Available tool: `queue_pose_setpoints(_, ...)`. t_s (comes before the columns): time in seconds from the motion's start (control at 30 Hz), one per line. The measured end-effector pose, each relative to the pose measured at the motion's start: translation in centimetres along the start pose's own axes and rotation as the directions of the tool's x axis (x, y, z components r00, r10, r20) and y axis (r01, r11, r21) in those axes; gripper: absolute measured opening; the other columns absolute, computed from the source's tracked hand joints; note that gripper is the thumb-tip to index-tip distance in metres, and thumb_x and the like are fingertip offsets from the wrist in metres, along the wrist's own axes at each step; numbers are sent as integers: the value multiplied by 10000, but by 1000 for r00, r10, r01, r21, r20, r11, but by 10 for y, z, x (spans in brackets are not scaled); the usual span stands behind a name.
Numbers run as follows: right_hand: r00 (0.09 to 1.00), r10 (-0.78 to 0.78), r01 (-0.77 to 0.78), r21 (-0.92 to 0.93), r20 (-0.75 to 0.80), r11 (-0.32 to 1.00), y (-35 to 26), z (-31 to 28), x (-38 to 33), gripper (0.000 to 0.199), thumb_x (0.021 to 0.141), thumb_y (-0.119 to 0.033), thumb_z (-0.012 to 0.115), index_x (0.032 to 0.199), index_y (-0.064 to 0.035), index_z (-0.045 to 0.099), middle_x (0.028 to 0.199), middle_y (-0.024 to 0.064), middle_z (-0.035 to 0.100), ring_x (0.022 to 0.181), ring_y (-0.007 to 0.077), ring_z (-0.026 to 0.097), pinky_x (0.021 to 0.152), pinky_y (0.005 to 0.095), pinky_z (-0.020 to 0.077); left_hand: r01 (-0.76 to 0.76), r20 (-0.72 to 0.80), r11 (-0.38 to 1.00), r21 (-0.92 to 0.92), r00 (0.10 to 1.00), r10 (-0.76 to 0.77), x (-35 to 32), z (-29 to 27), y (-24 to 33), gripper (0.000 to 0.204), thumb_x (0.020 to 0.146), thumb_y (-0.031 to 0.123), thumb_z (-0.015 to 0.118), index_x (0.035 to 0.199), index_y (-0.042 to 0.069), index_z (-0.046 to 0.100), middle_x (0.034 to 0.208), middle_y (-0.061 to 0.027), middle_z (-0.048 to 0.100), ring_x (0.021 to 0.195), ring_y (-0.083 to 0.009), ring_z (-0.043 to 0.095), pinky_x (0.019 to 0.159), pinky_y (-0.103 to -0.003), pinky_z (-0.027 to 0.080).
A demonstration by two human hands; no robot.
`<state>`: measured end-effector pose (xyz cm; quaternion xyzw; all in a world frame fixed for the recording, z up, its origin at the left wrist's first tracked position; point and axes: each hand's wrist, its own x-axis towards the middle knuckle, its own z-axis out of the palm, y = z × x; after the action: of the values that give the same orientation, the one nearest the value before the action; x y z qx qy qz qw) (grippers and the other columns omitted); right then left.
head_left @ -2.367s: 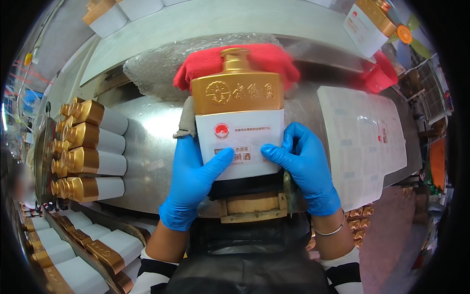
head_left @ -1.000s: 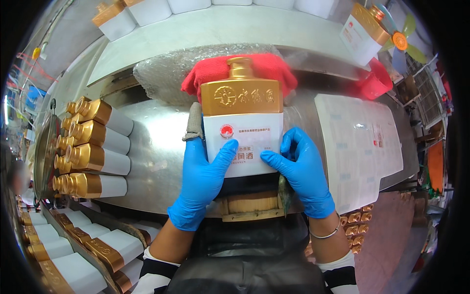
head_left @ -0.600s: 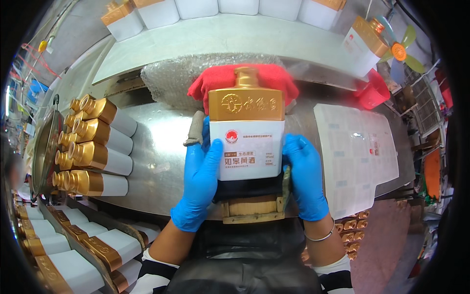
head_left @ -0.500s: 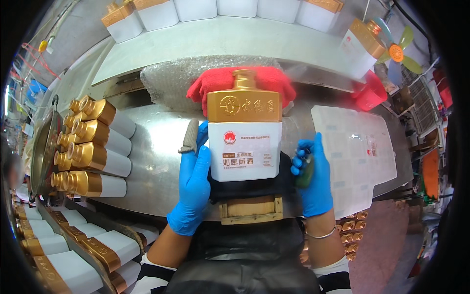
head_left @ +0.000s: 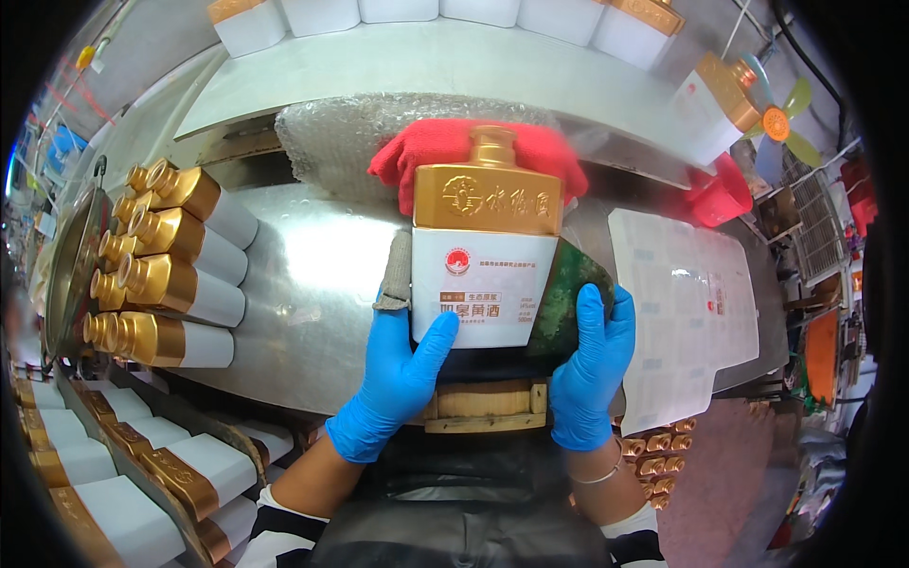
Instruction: The person applies labels to white and gold containers. They pick up a container, place it on a wooden stand, peel a label from a sheet, and carefully align and smooth it onto the container's body. The person repeats this process for multiple containers, occasionally wiping the surface with a cloth before application.
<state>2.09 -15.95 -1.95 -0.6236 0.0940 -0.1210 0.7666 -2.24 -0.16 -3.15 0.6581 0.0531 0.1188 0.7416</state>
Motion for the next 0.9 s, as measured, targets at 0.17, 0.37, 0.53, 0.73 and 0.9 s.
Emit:
queue_pose_setpoints(0.17,990,-138,133,-144,-25,981,1,10,3,207,878,-137,615,1018,-9,531,917,36,564,809,88,514,727,232,446,14,-6,1000,0,1000,-14,0,-1,1,555,887,98,553,1348,-53,285,1224,-177,469,1089,-202,477,927,-317,402)
queue_pose_setpoints(0.37,971,-240,228,-224,-25,947,-1,16,5,205,887,-133,599,1024,-1,522,901,51,563,803,103,520,720,240,450,39,-1,999,14,999,-39,0,0,3,542,890,95,549,1343,-53,291,1214,-171,475,1077,-200,484,923,-316,405)
queue_pose_setpoints(0.53,964,-265,258,-255,7,932,2,14,8,211,888,-133,598,1029,3,519,901,61,565,795,109,523,712,244,454,60,6,998,0,998,-60,0,-1,4,538,893,103,551,1342,-46,296,1217,-170,472,1077,-200,485,919,-315,410)
queue_pose_setpoints(0.73,962,-271,257,-243,-23,935,5,15,8,214,885,-131,602,1028,5,519,900,58,566,790,107,520,710,239,452,81,-1,997,2,997,-81,0,-1,5,530,892,112,557,1334,-40,309,1196,-170,486,1064,-201,495,908,-317,420)
queue_pose_setpoints(0.9,959,-281,268,-253,-19,930,7,13,8,209,883,-126,602,1025,4,522,900,55,566,788,105,519,710,237,450,85,3,996,18,996,-85,0,-1,3,521,890,119,564,1323,-42,323,1171,-171,502,1042,-202,509,892,-319,430)
